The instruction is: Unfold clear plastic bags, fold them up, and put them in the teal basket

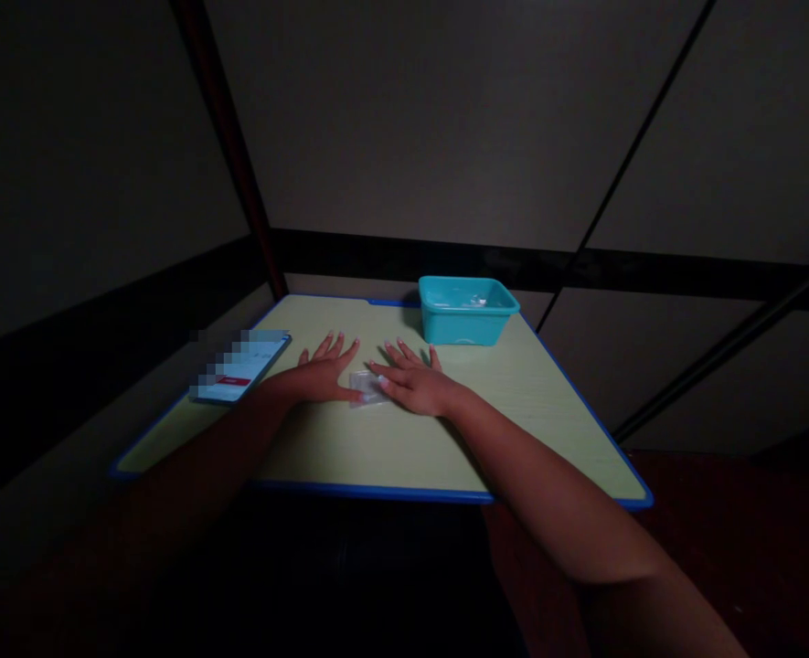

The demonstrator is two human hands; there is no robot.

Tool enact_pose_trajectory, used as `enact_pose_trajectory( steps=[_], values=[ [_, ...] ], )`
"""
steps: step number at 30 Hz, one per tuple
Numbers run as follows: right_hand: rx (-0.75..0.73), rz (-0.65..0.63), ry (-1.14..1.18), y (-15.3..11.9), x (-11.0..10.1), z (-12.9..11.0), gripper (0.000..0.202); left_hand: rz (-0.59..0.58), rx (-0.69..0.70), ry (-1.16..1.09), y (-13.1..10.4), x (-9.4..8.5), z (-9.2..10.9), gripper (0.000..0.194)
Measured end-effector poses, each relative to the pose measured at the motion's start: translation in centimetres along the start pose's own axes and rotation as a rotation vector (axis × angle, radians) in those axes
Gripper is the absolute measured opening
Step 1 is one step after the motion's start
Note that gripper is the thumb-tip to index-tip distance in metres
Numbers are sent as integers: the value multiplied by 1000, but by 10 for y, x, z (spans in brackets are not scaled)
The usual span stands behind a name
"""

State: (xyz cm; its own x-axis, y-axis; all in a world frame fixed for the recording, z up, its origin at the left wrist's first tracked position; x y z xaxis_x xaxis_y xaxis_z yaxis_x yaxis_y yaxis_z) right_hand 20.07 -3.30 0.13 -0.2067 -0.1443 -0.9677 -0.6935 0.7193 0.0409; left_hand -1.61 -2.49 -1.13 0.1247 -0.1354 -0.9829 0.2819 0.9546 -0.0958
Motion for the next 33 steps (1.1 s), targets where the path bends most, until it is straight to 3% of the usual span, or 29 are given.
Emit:
enact_pose_trajectory(
  steps=[4, 11, 16, 21, 27, 33],
  values=[
    [-58, -68, -15, 1, 5, -11, 56, -5, 13, -5, -1, -1, 1, 117],
    [88, -14, -30, 6, 4, 15, 59, -10, 10, 5, -5, -6, 5, 115],
    [-45, -86, 57, -8, -5, 3, 65, 155, -5, -15, -9, -14, 13, 84],
    [-133, -171, 65, -18, -5, -14, 81, 259, -79, -14, -3, -6, 16, 78],
    [-125, -262, 97, -20, -5, -17, 86, 217, -104, -14, 5, 6, 16, 79],
    [-117, -332, 113, -23, -5, -17, 81, 159, -104, 35, 7, 8, 15, 82]
  ],
)
Point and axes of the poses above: each hand's wrist, its own y-axis towards the middle knuckle, its own x-axis out of the palm, z = x × y, the point moved 1 cm from there along y, towards the middle knuckle, and after that the axes turned 3 degrees about z, right-handed, at the moved point
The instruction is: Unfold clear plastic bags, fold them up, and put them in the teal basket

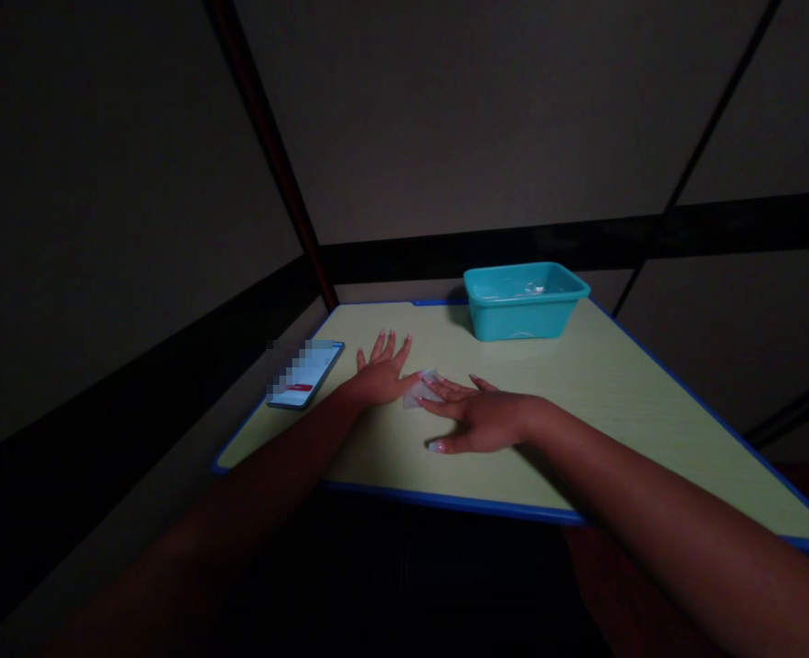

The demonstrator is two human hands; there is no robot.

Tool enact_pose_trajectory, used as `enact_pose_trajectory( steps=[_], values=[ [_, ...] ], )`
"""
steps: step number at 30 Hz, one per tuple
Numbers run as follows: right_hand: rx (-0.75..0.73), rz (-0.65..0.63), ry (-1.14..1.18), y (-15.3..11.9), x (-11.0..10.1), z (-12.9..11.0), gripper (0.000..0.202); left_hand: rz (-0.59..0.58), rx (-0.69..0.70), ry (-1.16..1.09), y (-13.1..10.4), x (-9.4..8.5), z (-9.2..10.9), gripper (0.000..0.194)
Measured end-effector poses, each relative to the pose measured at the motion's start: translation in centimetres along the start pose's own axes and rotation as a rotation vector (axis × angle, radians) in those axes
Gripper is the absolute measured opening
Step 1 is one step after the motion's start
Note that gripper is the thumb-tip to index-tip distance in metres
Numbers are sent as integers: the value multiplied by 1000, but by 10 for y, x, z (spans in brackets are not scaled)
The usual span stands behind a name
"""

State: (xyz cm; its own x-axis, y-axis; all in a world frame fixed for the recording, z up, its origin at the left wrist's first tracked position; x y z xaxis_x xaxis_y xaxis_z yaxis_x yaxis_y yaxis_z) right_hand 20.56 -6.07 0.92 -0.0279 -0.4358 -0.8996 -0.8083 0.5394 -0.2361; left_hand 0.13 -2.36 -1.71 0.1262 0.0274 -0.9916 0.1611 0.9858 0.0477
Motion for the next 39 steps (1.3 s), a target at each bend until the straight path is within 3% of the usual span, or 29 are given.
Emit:
enact_pose_trajectory(
  steps=[6, 14, 20, 25, 31, 35, 39],
  values=[
    [14, -36, -13, 0, -1, 0, 84, 6, -71, 35, 1, -4, -4, 75],
    [25, -43, -4, 0, -4, -5, 84, 118, -159, 63, -1, -10, -10, 69],
    [25, -39, 8, 0, -6, -7, 86, 7, -22, 58, -4, -5, 0, 83],
    [13, -37, -2, 0, -5, -5, 86, -29, -73, 89, -2, -4, -4, 79],
    [16, -30, 3, 0, -4, -4, 88, 93, -176, 154, 1, -11, -19, 75],
    [13, -26, 13, 1, -5, -6, 90, 118, -54, 123, -3, -16, -13, 75],
    [3, -18, 23, 2, -5, -6, 91, -45, 108, 95, -7, -17, -8, 93]
  ],
)
Point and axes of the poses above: each hand's wrist, its own y-axis towards the middle knuckle, its own x-axis out of the palm, z = x × y, the point moved 1 cm from there along y, towards the middle knuckle, and after that the axes turned 3 degrees about z, right-handed, at the moved point
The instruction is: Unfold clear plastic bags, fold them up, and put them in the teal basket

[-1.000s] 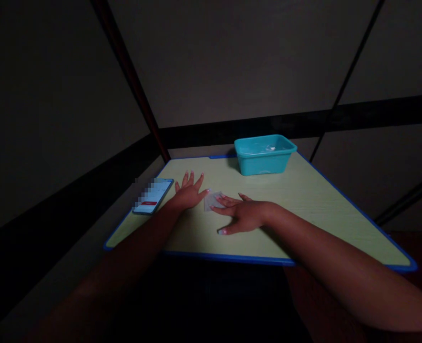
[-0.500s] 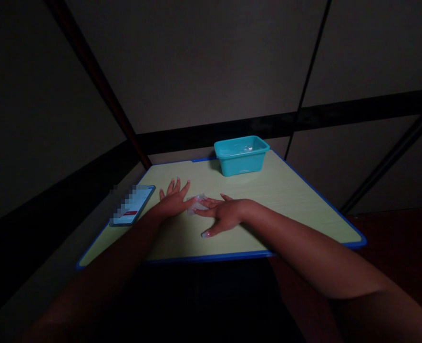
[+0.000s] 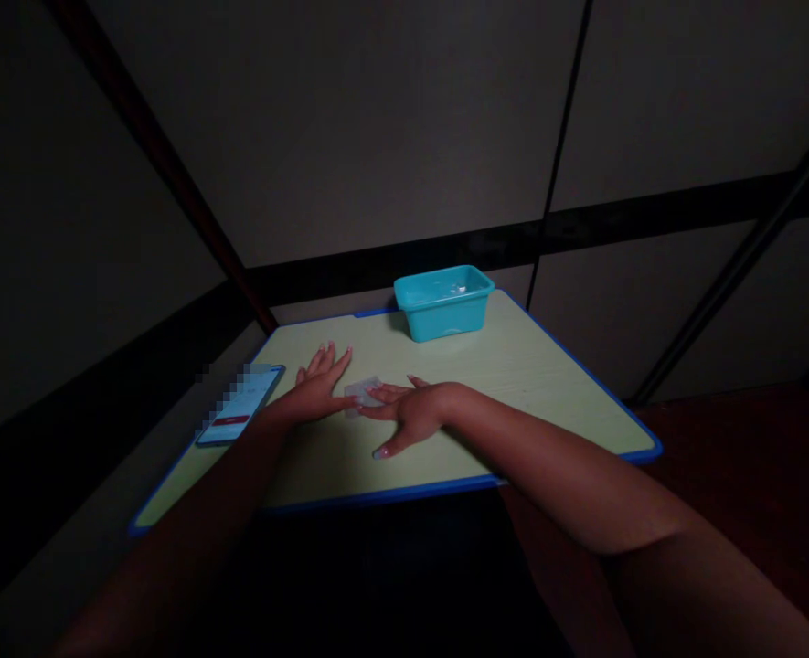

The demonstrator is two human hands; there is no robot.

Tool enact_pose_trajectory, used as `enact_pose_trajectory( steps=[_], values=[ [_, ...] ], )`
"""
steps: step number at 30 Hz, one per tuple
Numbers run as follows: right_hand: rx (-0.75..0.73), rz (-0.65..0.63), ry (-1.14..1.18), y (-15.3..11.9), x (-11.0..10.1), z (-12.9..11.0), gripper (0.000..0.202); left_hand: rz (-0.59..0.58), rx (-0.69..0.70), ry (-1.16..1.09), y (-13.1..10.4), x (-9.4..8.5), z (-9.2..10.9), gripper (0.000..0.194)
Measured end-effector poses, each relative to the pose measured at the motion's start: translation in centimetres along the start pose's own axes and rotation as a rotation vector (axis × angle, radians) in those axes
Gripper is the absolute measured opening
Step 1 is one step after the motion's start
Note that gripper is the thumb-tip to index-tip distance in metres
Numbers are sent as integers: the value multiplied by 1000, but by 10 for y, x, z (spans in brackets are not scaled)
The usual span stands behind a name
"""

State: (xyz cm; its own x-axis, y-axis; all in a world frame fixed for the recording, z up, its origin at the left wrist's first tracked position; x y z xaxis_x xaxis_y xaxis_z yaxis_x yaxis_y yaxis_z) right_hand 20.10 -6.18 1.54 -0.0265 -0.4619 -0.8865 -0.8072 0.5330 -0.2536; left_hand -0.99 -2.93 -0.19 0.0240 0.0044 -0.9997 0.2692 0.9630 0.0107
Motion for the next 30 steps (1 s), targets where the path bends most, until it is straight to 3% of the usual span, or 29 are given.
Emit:
enact_pose_trajectory(
  steps=[4, 9, 11, 17, 24, 30],
  values=[
    [5, -1, 2, 1, 0, 0, 91, -128, 36, 10, 0, 2, -4, 111],
    [16, -15, -9, 1, -1, -1, 90, -170, 45, 36, 0, 2, -11, 115],
    [19, -18, -8, 0, -1, -1, 89, -163, 50, 29, -1, 1, -11, 109],
    [15, -11, -7, 0, -1, -1, 90, -39, -28, 19, 1, 1, -5, 63],
    [4, -14, -2, -1, -2, 0, 89, -47, -67, 18, 3, 10, -5, 76],
    [-43, 54, 30, 0, -2, 2, 81, 23, -61, 15, 3, 7, -2, 66]
  ],
)
Point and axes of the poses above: each hand's wrist, its own y-axis towards the middle knuckle, its own x-axis out of the palm, z = x × y, the point moved 1 cm from there along y, towards the middle knuckle, and after that the axes turned 3 degrees about z, right-handed, at the moved point
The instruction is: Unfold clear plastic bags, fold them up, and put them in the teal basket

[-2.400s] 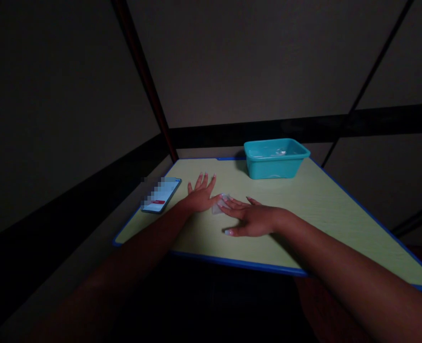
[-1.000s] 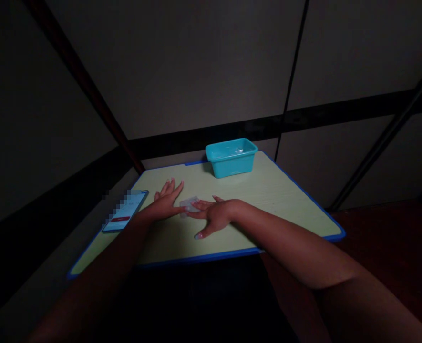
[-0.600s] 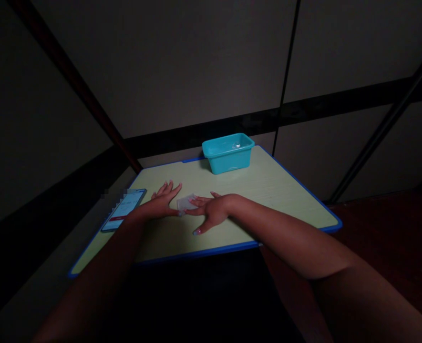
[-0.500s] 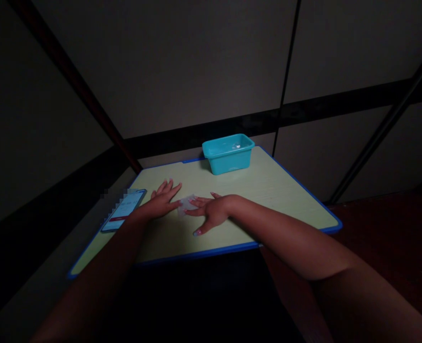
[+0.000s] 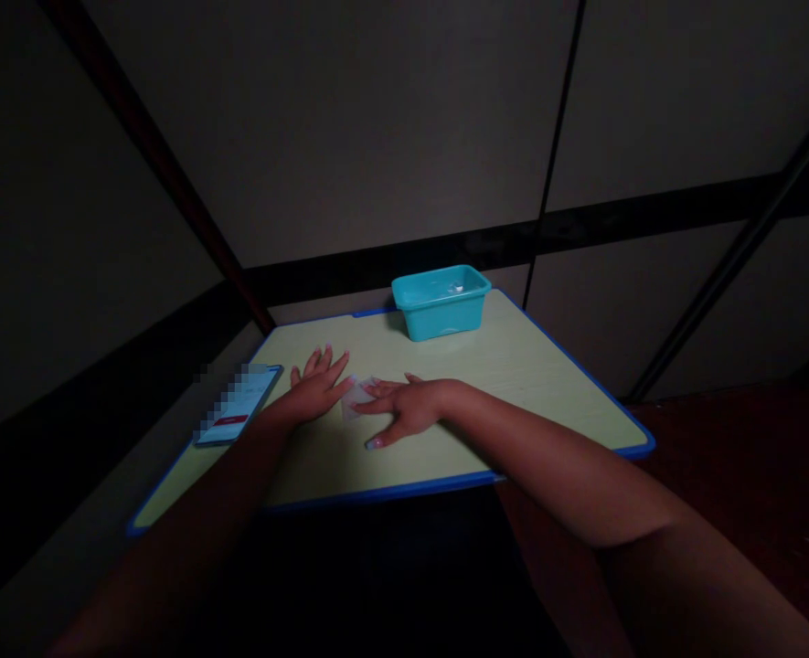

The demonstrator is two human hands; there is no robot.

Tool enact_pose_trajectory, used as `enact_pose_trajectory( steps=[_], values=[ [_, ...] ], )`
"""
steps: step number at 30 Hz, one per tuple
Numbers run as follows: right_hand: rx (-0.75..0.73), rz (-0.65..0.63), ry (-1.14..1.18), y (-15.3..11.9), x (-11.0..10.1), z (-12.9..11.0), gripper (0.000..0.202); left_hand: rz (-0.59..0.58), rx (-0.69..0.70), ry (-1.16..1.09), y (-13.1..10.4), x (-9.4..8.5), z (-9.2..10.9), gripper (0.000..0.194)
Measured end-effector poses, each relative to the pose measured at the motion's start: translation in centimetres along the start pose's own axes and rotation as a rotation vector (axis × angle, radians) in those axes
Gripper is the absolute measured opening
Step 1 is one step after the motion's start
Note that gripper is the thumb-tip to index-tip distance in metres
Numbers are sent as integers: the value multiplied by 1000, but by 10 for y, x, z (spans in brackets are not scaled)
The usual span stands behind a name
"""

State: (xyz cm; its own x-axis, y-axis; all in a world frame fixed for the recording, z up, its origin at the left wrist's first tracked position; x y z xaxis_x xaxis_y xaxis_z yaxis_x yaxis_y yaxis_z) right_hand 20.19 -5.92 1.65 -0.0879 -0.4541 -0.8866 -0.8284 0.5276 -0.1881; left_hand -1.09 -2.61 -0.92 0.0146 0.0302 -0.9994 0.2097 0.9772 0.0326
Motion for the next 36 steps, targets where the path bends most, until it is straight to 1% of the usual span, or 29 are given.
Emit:
enact_pose_trajectory(
  steps=[2, 4, 9, 11, 13, 17, 24, 29, 33, 36],
  values=[
    [-5, 46, -11, 1, 0, -2, 80, 10, -15, 16, 0, 0, 1, 66],
    [9, 56, -42, 1, -1, -3, 80, -10, -25, 28, 1, 1, 1, 69],
    [69, -39, -75, -2, -4, 3, 78, -32, -31, 1, 2, 3, 0, 69],
    [55, -46, -63, -3, -6, 9, 71, -35, -32, -21, 3, 4, -1, 69],
    [36, -21, -48, -3, -7, 14, 68, -36, -35, -28, 4, 5, -2, 70],
    [54, 50, -49, 1, -6, 19, 73, -39, -38, -38, 4, 6, -3, 70],
    [84, -23, -58, -5, -9, 25, 69, -47, -38, -49, 2, 3, -1, 73],
    [84, 41, -55, -3, -9, 23, 68, -49, -31, -57, 1, 1, 2, 71],
    [123, 10, -50, -2, -8, 27, 66, -44, -28, -64, 2, 1, 2, 73],
    [169, 50, -37, -3, -11, 32, 73, -27, -12, -81, 2, 2, 1, 75]
  ],
)
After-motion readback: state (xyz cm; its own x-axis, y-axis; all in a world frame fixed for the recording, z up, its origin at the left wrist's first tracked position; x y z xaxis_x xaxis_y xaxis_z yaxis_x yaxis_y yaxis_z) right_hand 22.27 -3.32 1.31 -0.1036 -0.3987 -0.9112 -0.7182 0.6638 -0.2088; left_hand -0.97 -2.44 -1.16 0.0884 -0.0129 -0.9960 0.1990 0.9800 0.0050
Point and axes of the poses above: each hand's wrist, its own y-axis towards the middle knuckle, its own x-axis out of the palm, z = x × y, the point moved 1 cm from there along y, towards the middle knuckle, and after that the axes turned 3 degrees about z, right-handed, at the moved point
